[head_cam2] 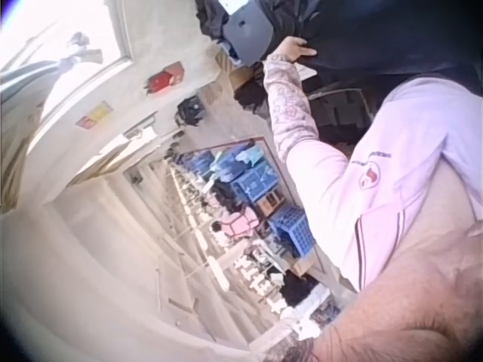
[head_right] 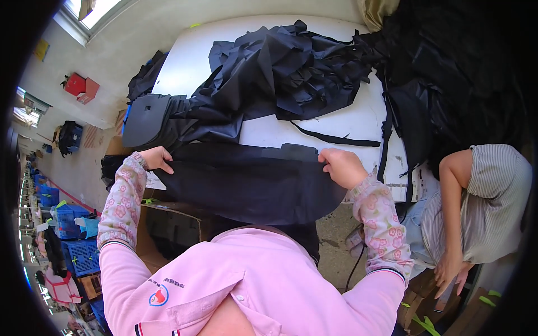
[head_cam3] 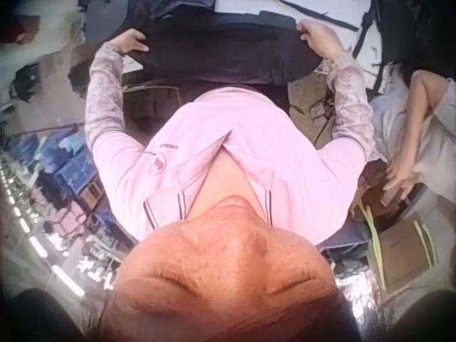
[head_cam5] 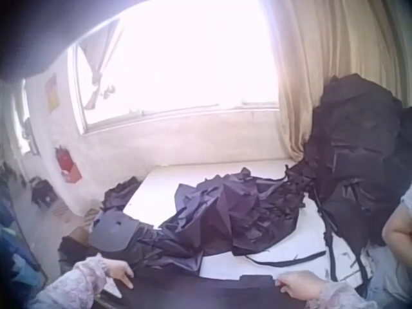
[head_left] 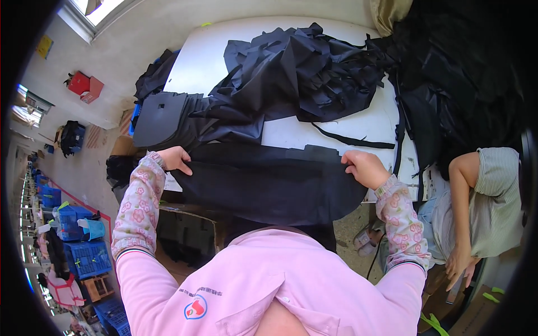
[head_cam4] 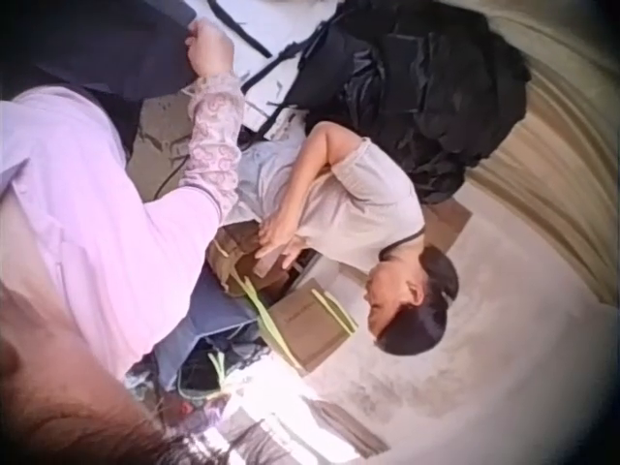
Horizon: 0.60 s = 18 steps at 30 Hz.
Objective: Sorting and inspecting black fabric components on a workbench in a factory setting.
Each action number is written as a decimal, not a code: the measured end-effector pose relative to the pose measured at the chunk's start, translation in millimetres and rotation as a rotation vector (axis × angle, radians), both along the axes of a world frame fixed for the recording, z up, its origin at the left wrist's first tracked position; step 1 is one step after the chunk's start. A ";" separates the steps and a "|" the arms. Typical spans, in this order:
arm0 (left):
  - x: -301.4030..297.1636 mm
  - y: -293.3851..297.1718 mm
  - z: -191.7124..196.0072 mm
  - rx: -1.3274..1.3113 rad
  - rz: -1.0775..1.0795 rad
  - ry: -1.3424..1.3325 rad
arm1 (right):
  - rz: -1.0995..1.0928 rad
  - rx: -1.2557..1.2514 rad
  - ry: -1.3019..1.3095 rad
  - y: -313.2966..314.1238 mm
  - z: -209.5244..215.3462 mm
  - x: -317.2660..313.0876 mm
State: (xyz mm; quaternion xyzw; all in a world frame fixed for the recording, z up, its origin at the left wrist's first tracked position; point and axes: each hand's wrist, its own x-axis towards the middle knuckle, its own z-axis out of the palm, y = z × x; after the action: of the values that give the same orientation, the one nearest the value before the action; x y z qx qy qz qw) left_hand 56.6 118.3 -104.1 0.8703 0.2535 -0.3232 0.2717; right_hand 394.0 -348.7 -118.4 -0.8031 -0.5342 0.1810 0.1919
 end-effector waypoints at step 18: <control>-41.7 20.1 31.5 -0.154 0.515 -0.239 | 0.364 -0.163 -0.191 14.2 -22.6 -73.1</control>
State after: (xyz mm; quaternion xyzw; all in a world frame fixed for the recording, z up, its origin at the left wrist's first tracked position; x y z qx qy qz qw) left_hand 14.9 138.3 -72.6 0.7860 0.4071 -0.1569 0.4380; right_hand 320.9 -334.4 -141.0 -0.7198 -0.6697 0.1785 0.0392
